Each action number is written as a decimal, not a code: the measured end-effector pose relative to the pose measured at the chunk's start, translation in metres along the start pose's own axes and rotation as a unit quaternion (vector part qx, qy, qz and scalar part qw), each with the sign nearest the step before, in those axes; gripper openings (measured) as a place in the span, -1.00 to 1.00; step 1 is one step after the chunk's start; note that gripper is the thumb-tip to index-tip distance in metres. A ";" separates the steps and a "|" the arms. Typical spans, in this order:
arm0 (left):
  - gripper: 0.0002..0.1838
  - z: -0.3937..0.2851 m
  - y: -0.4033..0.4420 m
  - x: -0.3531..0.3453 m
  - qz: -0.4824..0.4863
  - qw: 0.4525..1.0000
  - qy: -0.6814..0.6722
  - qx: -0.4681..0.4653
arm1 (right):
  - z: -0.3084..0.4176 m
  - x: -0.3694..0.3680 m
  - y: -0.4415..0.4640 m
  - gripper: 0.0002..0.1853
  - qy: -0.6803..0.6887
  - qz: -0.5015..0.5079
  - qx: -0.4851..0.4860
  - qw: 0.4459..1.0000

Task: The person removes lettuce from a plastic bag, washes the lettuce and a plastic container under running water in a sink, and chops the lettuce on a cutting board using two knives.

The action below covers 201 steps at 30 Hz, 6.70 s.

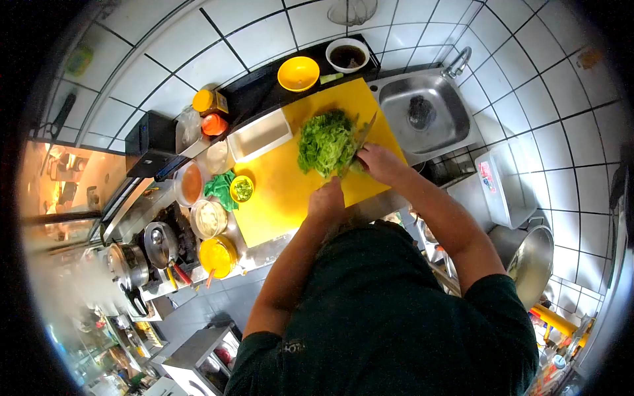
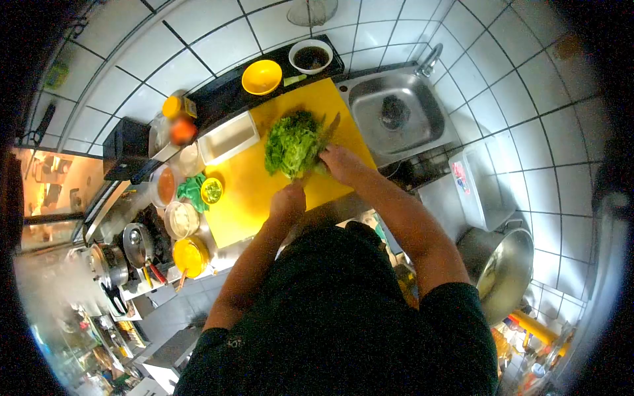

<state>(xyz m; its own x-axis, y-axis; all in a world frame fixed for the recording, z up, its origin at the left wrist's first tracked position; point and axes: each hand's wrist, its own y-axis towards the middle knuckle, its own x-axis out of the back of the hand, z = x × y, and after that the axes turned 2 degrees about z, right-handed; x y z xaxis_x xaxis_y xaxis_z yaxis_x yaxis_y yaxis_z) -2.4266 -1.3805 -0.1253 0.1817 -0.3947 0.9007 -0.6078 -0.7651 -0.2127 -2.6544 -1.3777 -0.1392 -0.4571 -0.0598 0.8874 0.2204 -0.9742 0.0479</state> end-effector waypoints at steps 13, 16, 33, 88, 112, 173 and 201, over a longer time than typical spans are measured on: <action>-0.89 0.023 -0.007 0.009 -0.026 0.997 -0.049 0.059 | 0.011 -0.008 0.003 -0.73 0.027 -0.031 -0.053 0.998; -0.90 0.014 -0.009 0.012 -0.038 0.998 -0.039 0.044 | 0.002 -0.006 0.005 -0.76 0.021 0.004 -0.028 0.999; -0.82 0.002 -0.010 0.011 -0.033 0.997 -0.048 0.043 | -0.002 0.005 0.017 -0.67 -0.028 0.037 0.020 0.999; -0.84 0.012 -0.011 -0.004 0.011 0.985 -0.120 0.121 | 0.020 0.024 0.012 -0.81 0.003 0.026 -0.026 0.999; -0.74 0.013 -0.009 -0.027 -0.032 0.975 -0.190 0.109 | -0.010 0.005 0.014 -0.87 -0.029 0.032 0.023 0.999; -0.81 0.030 -0.020 -0.009 -0.048 0.986 -0.125 0.105 | 0.004 -0.015 -0.007 -0.62 0.067 -0.036 -0.123 0.990; -0.84 0.002 0.000 -0.003 -0.050 0.997 -0.051 0.021 | -0.021 0.024 0.026 -0.76 -0.033 0.100 0.001 0.994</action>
<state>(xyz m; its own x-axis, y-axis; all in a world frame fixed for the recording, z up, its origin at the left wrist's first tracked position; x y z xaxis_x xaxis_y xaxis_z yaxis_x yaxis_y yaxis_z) -2.4260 -1.3803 -0.1287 0.3185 -0.3641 0.8752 -0.5497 -0.8232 -0.1424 -2.6780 -1.4086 -0.1265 -0.3467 -0.2372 0.9075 0.3022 -0.9442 -0.1313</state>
